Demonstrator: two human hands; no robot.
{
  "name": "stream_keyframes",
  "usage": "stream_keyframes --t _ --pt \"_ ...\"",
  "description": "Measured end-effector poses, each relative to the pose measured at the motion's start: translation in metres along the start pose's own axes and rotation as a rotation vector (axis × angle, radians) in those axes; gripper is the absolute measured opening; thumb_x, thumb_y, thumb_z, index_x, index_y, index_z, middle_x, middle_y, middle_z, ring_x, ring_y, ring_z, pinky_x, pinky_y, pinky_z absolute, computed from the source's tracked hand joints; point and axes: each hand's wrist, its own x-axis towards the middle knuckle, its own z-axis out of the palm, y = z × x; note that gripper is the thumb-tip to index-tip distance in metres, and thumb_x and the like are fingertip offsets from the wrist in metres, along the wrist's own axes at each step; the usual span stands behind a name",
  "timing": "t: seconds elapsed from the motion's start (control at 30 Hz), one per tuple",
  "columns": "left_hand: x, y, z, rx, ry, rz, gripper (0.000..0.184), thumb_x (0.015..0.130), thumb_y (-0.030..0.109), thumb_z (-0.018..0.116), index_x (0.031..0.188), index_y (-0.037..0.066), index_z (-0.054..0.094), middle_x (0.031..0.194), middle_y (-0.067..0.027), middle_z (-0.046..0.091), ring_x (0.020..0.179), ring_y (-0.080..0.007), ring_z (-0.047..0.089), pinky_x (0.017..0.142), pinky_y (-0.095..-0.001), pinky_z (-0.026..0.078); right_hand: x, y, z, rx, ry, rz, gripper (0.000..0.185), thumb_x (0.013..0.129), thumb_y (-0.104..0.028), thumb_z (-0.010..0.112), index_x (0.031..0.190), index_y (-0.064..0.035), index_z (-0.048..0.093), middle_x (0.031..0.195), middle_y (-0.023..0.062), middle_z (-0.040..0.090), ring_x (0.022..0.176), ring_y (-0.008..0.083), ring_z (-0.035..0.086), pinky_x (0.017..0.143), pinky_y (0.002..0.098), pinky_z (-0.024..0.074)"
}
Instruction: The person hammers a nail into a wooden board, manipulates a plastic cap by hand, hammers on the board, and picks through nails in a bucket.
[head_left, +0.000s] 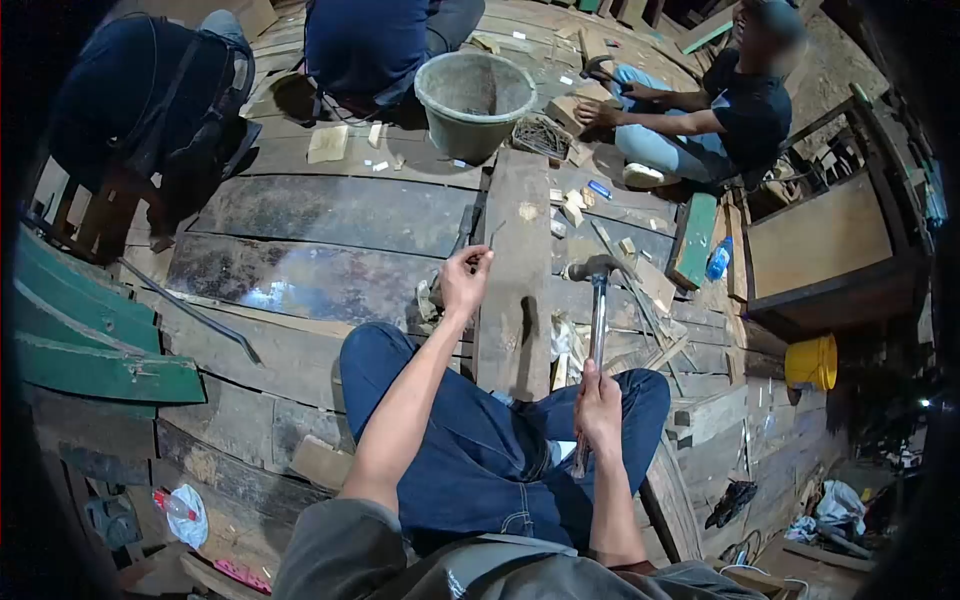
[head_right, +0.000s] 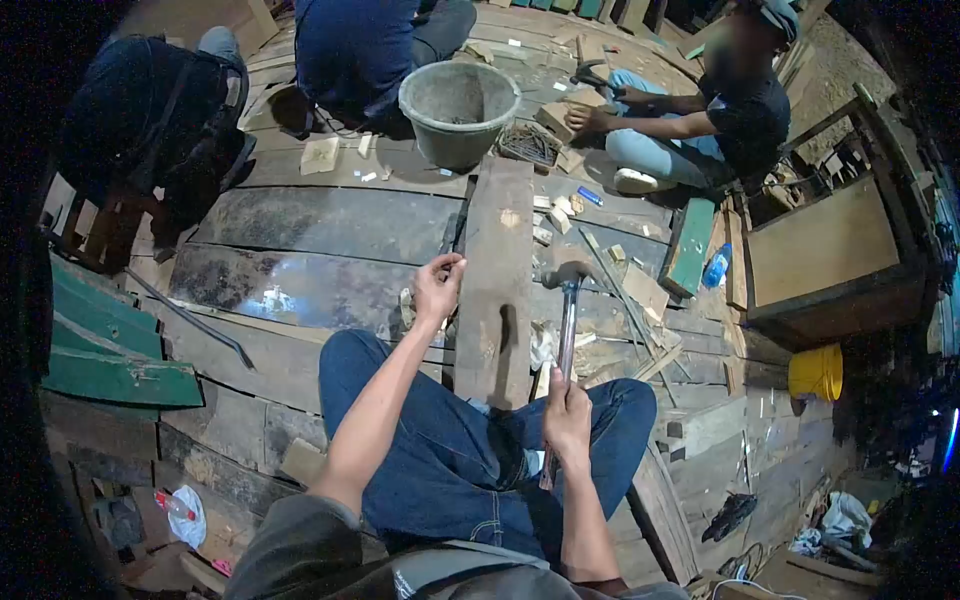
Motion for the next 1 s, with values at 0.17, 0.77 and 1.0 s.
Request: stream_keyframes --t 0.17,0.77,1.0 --pt "-0.003 0.001 -0.013 0.186 0.054 0.091 0.021 0.085 0.023 0.070 0.096 0.006 0.072 0.082 -0.0110 0.071 0.077 -0.0258 0.069 0.070 -0.0362 0.052 0.007 0.001 -0.007 -0.120 0.034 -0.008 0.061 0.100 -0.046 0.043 0.077 0.0089 0.057 0.059 0.0236 0.053 0.060 0.0355 0.061 0.058 0.0481 0.0415" --pt "-0.061 -0.027 -0.001 0.651 -0.550 0.392 0.015 0.085 0.010 0.062 0.095 0.002 0.070 0.097 -0.0161 0.067 0.087 -0.0364 0.066 0.073 -0.0436 0.054 0.000 0.014 0.016 -0.120 -0.148 0.091 0.056 0.101 -0.041 0.047 0.074 0.0078 0.053 0.055 0.0225 0.051 0.049 0.0292 0.057 0.052 0.0440 0.0435" --pt "-0.062 -0.042 0.000 0.617 -0.503 0.483 0.022 0.084 0.006 0.061 0.104 0.003 0.068 0.104 -0.0179 0.065 0.088 -0.0382 0.066 0.075 -0.0437 0.055 -0.011 0.021 0.042 -0.217 -0.119 -0.032 0.045 0.098 -0.033 0.052 0.088 0.0090 0.063 0.073 0.0348 0.058 0.081 0.0489 0.061 0.066 0.0510 0.0483"
